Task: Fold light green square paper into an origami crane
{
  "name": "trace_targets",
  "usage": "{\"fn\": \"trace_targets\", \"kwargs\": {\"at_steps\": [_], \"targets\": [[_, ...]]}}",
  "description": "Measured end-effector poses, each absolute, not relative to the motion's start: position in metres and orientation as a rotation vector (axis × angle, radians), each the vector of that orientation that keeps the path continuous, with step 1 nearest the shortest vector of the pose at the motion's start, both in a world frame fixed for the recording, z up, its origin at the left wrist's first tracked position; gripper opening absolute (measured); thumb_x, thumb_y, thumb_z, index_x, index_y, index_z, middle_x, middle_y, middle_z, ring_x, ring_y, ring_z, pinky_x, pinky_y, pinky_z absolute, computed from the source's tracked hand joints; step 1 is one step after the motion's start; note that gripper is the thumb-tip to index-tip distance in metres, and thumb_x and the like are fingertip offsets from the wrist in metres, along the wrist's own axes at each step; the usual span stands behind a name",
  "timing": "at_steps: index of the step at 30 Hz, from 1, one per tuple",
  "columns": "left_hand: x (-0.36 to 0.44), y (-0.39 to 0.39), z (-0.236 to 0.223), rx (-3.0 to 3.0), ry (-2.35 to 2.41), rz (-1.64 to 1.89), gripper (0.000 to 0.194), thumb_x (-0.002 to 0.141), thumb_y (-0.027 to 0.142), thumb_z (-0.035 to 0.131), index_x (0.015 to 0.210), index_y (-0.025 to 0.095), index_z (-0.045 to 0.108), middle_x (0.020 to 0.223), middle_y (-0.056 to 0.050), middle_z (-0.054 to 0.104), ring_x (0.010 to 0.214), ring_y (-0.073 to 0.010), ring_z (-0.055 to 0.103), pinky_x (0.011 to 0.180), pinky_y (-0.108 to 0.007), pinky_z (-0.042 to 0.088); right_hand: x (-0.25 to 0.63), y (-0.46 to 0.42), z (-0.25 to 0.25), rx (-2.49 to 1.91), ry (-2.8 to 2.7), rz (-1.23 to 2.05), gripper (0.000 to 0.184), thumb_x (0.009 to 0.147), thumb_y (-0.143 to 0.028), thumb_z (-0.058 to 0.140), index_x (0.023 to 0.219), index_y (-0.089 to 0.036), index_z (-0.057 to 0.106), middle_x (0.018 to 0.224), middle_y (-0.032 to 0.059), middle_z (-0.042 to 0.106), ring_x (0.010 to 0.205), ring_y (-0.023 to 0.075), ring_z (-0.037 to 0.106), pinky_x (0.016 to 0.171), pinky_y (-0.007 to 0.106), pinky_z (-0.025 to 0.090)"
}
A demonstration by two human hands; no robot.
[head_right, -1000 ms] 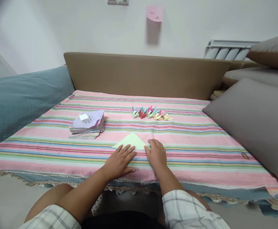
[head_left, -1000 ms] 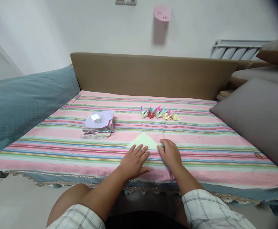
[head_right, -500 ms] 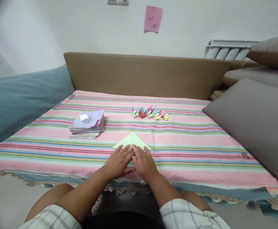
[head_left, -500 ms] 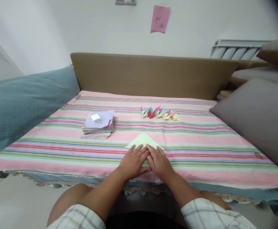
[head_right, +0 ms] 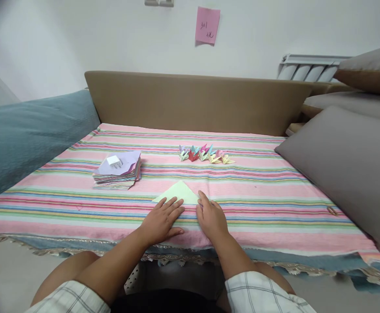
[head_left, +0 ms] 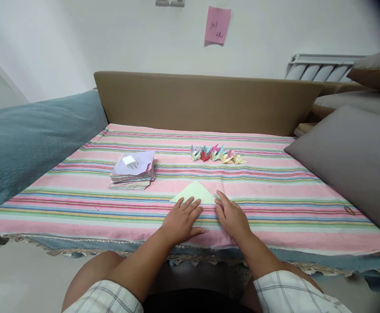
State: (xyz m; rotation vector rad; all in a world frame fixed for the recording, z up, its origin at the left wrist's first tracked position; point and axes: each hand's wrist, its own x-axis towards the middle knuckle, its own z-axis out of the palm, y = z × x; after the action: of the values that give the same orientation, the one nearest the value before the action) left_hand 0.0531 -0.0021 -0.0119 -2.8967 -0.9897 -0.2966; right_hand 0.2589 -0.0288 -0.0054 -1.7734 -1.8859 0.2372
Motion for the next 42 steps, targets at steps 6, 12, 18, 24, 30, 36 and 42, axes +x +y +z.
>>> {"fn": "trace_targets", "kwargs": {"at_steps": [6,12,18,24,30,36,42], "targets": [[0.050,-0.002,-0.013,-2.889,-1.010,-0.285,0.067,0.082,0.063,0.044,0.134,0.022,0.040,0.146,-0.006,0.035,0.135,-0.0287,0.029,0.109,-0.048,0.022,0.261,-0.027,-0.003,-1.848,-1.867,0.277,0.046,0.088,-0.026,0.040,0.134,-0.018,0.041,0.109,0.0047,0.068,0.101,0.0214,0.061,0.085,0.033,0.046],[0.040,-0.006,-0.011,-2.862,-1.112,-0.239,0.071,0.080,0.064,0.046,0.137,0.023,0.037,0.146,-0.007,0.035,0.134,-0.0294,0.030,0.108,-0.049,0.022,0.260,-0.028,0.002,-1.915,-1.861,0.332,0.048,0.089,-0.029,0.039,0.136,-0.020,0.039,0.113,0.0037,0.066,0.099,0.0214,0.062,0.075,0.030,0.047],[0.028,-0.009,-0.007,-2.813,-1.234,-0.192,0.071,0.077,0.065,0.050,0.135,0.024,0.040,0.145,-0.010,0.036,0.133,-0.0288,0.032,0.108,-0.048,0.024,0.260,-0.027,0.003,-1.949,-1.864,0.344,0.048,0.089,-0.029,0.038,0.136,-0.021,0.039,0.113,0.0036,0.066,0.096,0.0213,0.063,0.066,0.028,0.045],[0.017,-0.008,-0.001,-2.816,-1.318,-0.131,0.069,0.076,0.061,0.054,0.134,0.026,0.041,0.145,-0.010,0.037,0.133,-0.0282,0.033,0.108,-0.048,0.024,0.261,-0.025,0.001,-1.954,-1.861,0.336,0.046,0.088,-0.028,0.039,0.133,-0.021,0.042,0.112,0.0031,0.067,0.095,0.0214,0.063,0.065,0.027,0.044],[0.011,-0.010,0.011,-2.813,-1.431,-0.128,0.062,0.077,0.052,0.060,0.131,0.026,0.045,0.142,-0.010,0.040,0.132,-0.0290,0.035,0.106,-0.050,0.028,0.263,-0.024,-0.001,-1.937,-1.854,0.309,0.044,0.088,-0.029,0.039,0.131,-0.021,0.045,0.110,0.0030,0.068,0.091,0.0214,0.064,0.063,0.027,0.043],[0.002,-0.007,0.023,-2.803,-1.564,-0.089,0.061,0.077,0.045,0.062,0.131,0.025,0.046,0.141,-0.009,0.042,0.131,-0.0303,0.037,0.104,-0.052,0.032,0.262,-0.025,0.000,-1.937,-1.853,0.253,0.041,0.087,-0.027,0.041,0.128,-0.023,0.049,0.106,0.0031,0.069,0.087,0.0202,0.065,0.061,0.026,0.044],[0.006,-0.004,0.018,-2.721,-1.613,-0.170,0.067,0.079,0.051,0.057,0.135,0.020,0.040,0.141,-0.012,0.042,0.131,-0.0319,0.035,0.105,-0.053,0.028,0.258,-0.024,-0.003,-1.897,-1.947,0.167,0.041,0.087,-0.027,0.042,0.126,-0.020,0.052,0.111,0.0058,0.066,0.095,0.0211,0.062,0.074,0.030,0.045]]}}
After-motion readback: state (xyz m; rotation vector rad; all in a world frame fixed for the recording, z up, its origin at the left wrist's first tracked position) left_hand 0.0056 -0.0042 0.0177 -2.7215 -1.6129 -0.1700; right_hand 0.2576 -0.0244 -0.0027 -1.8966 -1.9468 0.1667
